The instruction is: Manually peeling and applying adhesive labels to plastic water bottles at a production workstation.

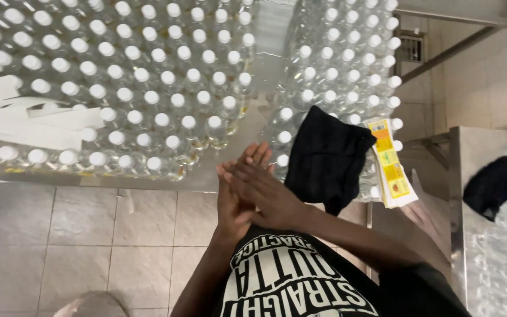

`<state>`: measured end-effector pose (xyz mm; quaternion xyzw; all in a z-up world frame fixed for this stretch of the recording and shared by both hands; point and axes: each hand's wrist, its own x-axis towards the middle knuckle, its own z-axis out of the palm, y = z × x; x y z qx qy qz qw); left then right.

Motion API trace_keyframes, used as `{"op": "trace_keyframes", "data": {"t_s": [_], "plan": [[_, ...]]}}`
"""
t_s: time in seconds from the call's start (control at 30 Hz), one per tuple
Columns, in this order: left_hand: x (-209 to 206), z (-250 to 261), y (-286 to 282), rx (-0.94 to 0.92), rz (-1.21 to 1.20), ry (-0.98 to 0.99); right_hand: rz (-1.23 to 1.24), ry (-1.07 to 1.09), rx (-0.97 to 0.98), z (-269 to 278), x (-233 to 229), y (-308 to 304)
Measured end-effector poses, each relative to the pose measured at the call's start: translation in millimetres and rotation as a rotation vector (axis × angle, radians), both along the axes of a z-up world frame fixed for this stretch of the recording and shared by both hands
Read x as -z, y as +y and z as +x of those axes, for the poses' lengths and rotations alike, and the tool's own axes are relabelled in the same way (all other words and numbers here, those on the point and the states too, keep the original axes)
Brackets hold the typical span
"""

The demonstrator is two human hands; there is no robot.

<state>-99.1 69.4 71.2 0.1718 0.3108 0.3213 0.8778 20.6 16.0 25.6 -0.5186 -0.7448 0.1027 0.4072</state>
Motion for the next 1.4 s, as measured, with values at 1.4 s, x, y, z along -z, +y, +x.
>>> {"op": "trace_keyframes", "data": {"t_s": [1.4], "plan": [[201.9,587.3,481.7,0.021,1.908,0.738,-0.077,1.712,0.904,165.1,197.6,-433.8]]}}
